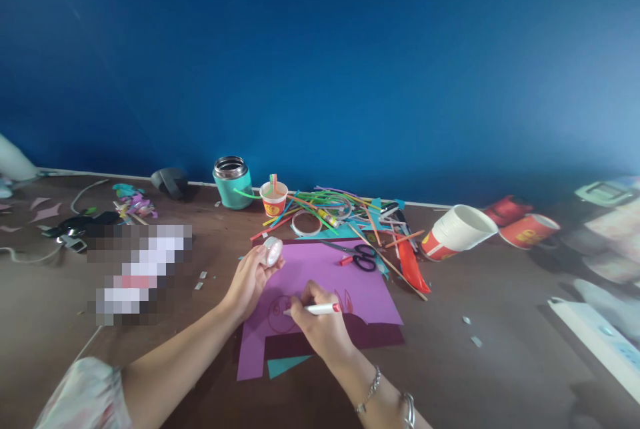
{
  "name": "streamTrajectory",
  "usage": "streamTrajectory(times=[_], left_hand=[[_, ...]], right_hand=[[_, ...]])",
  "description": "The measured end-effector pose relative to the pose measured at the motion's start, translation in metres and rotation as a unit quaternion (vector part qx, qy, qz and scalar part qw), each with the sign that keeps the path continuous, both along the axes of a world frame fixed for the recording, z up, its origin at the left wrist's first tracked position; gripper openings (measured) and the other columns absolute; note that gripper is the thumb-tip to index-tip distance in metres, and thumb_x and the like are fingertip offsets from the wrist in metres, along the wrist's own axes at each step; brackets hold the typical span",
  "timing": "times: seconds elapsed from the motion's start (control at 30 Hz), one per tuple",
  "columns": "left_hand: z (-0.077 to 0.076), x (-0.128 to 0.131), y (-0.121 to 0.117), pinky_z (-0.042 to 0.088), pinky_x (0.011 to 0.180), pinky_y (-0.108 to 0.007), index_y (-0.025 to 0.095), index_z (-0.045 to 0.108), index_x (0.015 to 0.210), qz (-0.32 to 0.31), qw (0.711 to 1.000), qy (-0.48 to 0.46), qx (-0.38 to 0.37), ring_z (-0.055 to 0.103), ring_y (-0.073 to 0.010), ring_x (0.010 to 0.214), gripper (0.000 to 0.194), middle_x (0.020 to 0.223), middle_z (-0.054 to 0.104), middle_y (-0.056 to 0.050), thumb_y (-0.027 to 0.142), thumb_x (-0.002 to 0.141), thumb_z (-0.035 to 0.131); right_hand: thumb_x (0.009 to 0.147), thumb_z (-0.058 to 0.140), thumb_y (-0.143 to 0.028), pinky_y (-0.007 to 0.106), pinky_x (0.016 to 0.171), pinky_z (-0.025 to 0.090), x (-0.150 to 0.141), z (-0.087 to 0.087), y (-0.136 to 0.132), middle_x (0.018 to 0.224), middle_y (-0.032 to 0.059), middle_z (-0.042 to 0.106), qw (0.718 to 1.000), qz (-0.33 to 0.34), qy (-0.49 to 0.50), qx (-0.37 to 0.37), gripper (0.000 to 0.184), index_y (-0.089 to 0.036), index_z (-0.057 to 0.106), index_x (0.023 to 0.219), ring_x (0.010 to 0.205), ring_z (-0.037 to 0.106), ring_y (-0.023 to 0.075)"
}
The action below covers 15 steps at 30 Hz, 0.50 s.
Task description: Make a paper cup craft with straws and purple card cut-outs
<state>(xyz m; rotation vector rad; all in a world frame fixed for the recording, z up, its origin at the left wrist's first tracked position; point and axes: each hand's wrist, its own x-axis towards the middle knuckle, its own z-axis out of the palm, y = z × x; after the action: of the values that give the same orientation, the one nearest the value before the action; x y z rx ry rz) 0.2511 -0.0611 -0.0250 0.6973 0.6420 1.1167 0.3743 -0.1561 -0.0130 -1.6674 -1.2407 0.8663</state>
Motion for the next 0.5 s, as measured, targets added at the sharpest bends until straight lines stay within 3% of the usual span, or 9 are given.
streamTrajectory(times=[0.13, 0.3, 0.5], left_hand=[[0.0005, 0.0002, 0.0002, 0.046, 0.079, -0.031, 0.015, 0.06, 0.073, 0.003, 1.0, 0.003, -0.004, 0.06, -0.0135, 0.073, 0.021, 0.072, 0.062, 0.0, 0.036, 0.076, 0.062], [0.002, 0.0001, -0.001, 0.046, 0.079, -0.031, 0.015, 0.059, 0.073, 0.003, 1.0, 0.003, 0.004, 0.06, -0.0144, 0.075, 0.022, 0.074, 0.062, -0.002, 0.036, 0.077, 0.061], [0.0024, -0.0002, -0.0012, 0.046, 0.078, -0.031, 0.015, 0.059, 0.072, 0.0, 1.0, 0.003, 0.007, 0.06, -0.0136, 0.074, 0.021, 0.073, 0.061, -0.001, 0.036, 0.078, 0.061]], right_hand=[[0.076, 0.055, -0.037, 0.02, 0.045, 0.038, 0.0016, 0.0008, 0.0005, 0.045, -0.0051, 0.05, 0.998, -0.016, 0.054, -0.009, 0.028, -0.022, 0.039, 0.058, 0.045, 0.05, 0.0115], [0.071, 0.057, -0.027, 0.02, 0.044, 0.034, 0.0031, -0.0019, 0.0004, 0.045, -0.0087, 0.038, 1.0, 0.011, 0.018, -0.015, 0.024, -0.022, 0.037, 0.057, 0.042, 0.039, 0.0088], [0.069, 0.052, -0.022, 0.019, 0.041, 0.03, 0.0037, -0.0019, -0.0028, 0.045, -0.0088, 0.034, 0.999, 0.028, -0.015, -0.008, 0.022, -0.023, 0.034, 0.056, 0.041, 0.037, 0.0081]])
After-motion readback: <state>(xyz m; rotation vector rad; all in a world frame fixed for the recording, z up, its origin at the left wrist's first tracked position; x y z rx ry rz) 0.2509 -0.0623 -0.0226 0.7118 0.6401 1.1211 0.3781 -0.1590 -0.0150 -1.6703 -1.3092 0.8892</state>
